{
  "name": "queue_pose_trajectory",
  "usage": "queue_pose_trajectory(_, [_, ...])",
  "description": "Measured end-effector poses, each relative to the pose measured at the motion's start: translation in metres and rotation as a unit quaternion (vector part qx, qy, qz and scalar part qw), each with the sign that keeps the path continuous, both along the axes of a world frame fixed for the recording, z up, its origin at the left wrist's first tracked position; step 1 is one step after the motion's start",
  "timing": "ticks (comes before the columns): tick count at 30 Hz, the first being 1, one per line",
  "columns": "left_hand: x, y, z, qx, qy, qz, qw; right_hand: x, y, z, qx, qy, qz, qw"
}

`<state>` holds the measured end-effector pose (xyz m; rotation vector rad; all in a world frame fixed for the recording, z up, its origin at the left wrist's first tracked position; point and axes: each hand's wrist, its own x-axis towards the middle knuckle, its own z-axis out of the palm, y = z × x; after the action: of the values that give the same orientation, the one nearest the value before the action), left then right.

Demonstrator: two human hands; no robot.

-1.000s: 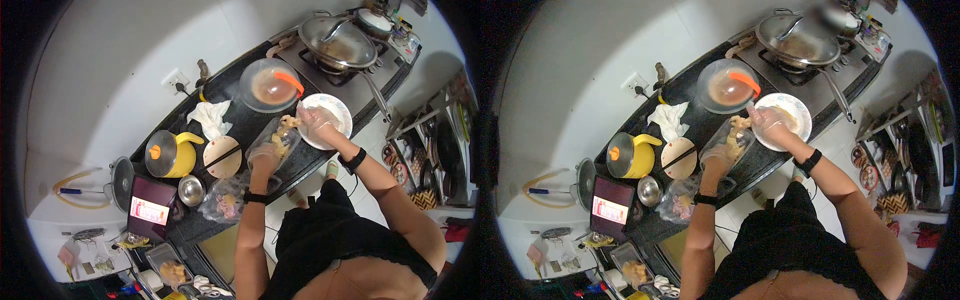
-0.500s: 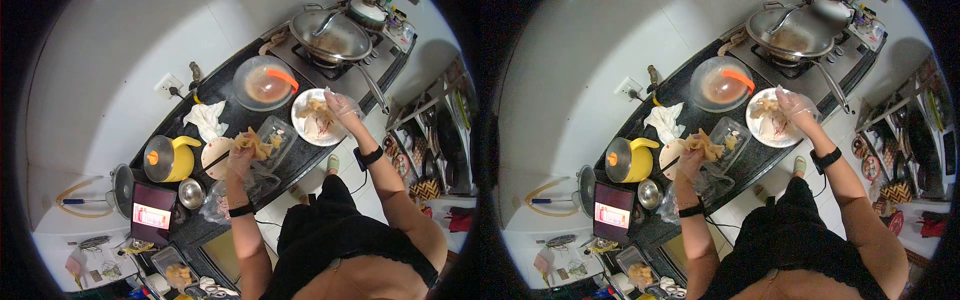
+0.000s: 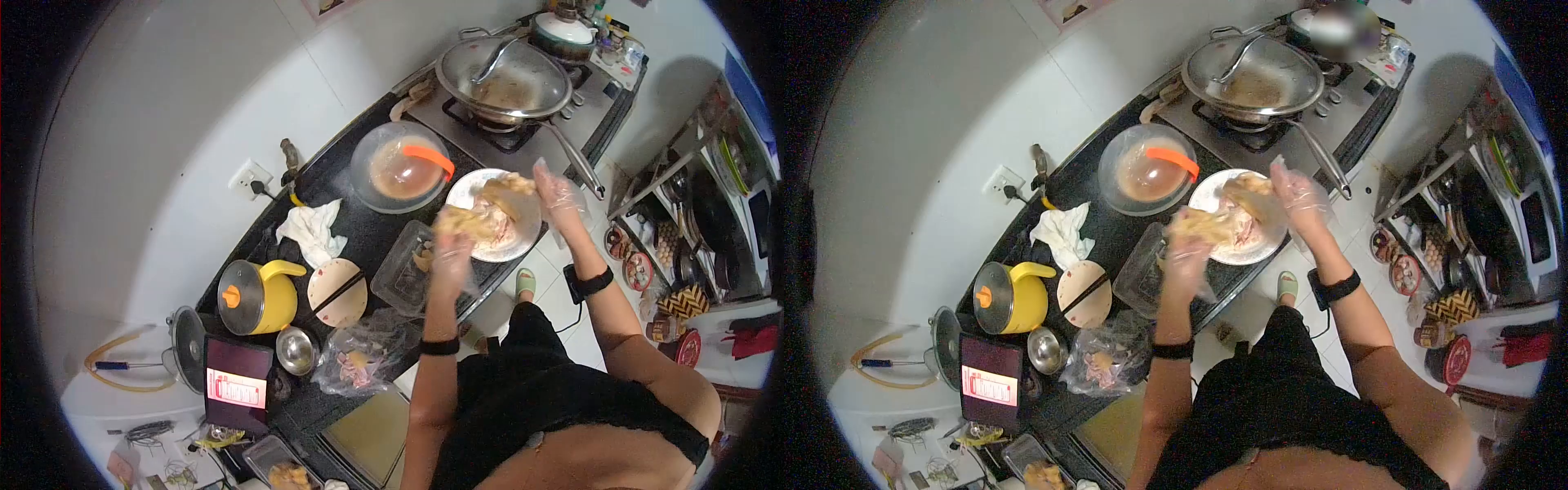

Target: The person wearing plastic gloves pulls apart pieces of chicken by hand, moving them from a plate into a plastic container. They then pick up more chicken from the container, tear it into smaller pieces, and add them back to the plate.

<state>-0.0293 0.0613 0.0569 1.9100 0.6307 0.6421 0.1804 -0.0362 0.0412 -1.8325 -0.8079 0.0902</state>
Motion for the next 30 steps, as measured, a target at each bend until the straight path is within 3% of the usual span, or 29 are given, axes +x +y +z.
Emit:
queue_pose_trajectory(1, [0.012, -0.013, -0.008, -0.124, 0.115, 0.048, 0.984, 0.002, -0.003, -0.007, 0.086, -0.079, 0.022, 0.993])
queue_pose_trajectory(2, [0.024, -0.021, -0.043, 0.004, 0.104, 0.077, 0.992, 0.003, -0.008, 0.0, 0.016, -0.04, 0.012, 0.999])
queue_pose_trajectory(3, [0.027, -0.023, -0.04, 0.134, 0.093, 0.103, 0.981, 0.004, -0.011, 0.001, 0.019, -0.035, 0.017, 0.999])
queue_pose_trajectory(4, [0.024, -0.031, -0.039, 0.174, 0.076, 0.15, 0.97, 0.005, -0.014, 0.002, 0.007, -0.023, 0.005, 1.0])
queue_pose_trajectory(5, [0.017, -0.028, -0.038, 0.175, 0.082, 0.15, 0.97, 0.004, -0.016, 0.002, -0.006, -0.011, -0.01, 1.0])
queue_pose_trajectory(6, [0.005, -0.019, -0.029, 0.14, 0.136, 0.135, 0.971, 0.001, -0.019, 0.012, -0.023, 0.128, -0.018, 0.991])
queue_pose_trajectory(8, [-0.011, -0.003, 0.008, 0.109, 0.28, 0.146, 0.943, 0.003, -0.024, 0.004, -0.019, 0.126, -0.021, 0.992])
queue_pose_trajectory(10, [-0.03, 0.018, -0.005, 0.146, 0.317, 0.135, 0.927, 0.005, -0.025, 0.002, -0.009, 0.119, -0.025, 0.993])
queue_pose_trajectory(12, [-0.037, 0.027, -0.029, 0.183, 0.35, 0.126, 0.91, 0.007, -0.024, 0.005, -0.153, 0.166, 0.026, 0.974])
queue_pose_trajectory(15, [-0.038, 0.034, -0.049, 0.199, 0.418, 0.09, 0.882, -0.014, -0.016, 0.005, -0.086, 0.065, 0.042, 0.993])
queue_pose_trajectory(16, [-0.038, 0.034, -0.051, 0.184, 0.436, 0.094, 0.876, -0.018, -0.009, -0.008, 0.024, -0.043, 0.038, 0.998])
queue_pose_trajectory(17, [-0.038, 0.035, -0.052, 0.168, 0.453, 0.099, 0.87, -0.026, -0.006, 0.001, 0.023, -0.042, 0.04, 0.998])
queue_pose_trajectory(18, [-0.043, 0.035, -0.055, 0.168, 0.454, 0.102, 0.869, -0.035, -0.004, 0.013, -0.021, 0.073, 0.054, 0.996])
queue_pose_trajectory(19, [-0.053, 0.035, -0.059, 0.125, 0.333, 0.146, 0.923, -0.045, 0.0, 0.027, -0.066, 0.187, 0.069, 0.978])
queue_pose_trajectory(20, [-0.062, 0.036, -0.06, 0.081, 0.205, 0.188, 0.957, -0.054, 0.004, 0.044, -0.151, 0.186, 0.065, 0.969])
queue_pose_trajectory(21, [-0.068, 0.037, -0.055, 0.083, 0.203, 0.193, 0.956, -0.06, 0.008, 0.041, -0.149, 0.184, 0.069, 0.969])
queue_pose_trajectory(22, [-0.074, 0.038, -0.047, -0.142, 0.089, 0.179, 0.969, -0.066, 0.012, 0.033, -0.135, 0.165, 0.097, 0.972])
queue_pose_trajectory(23, [-0.08, 0.036, -0.039, -0.357, -0.035, 0.153, 0.921, -0.072, 0.016, 0.027, -0.12, 0.144, 0.127, 0.974])
queue_pose_trajectory(24, [-0.083, 0.033, -0.031, -0.355, -0.041, 0.161, 0.92, -0.081, 0.021, 0.026, -0.12, 0.139, 0.136, 0.974])
queue_pose_trajectory(26, [-0.09, 0.025, -0.018, -0.454, -0.184, 0.178, 0.853, -0.099, 0.031, 0.025, -0.04, 0.161, 0.209, 0.964])
queue_pose_trajectory(27, [-0.093, 0.023, -0.018, -0.452, -0.192, 0.185, 0.851, -0.103, 0.037, 0.017, -0.041, 0.157, 0.219, 0.962])
queue_pose_trajectory(29, [-0.098, 0.019, -0.019, -0.498, -0.334, 0.151, 0.786, -0.111, 0.051, -0.002, -0.124, 0.082, 0.273, 0.951])
queue_pose_trajectory(30, [-0.099, 0.017, -0.016, -0.494, -0.342, 0.154, 0.784, -0.121, 0.054, -0.003, -0.029, -0.024, 0.332, 0.943])
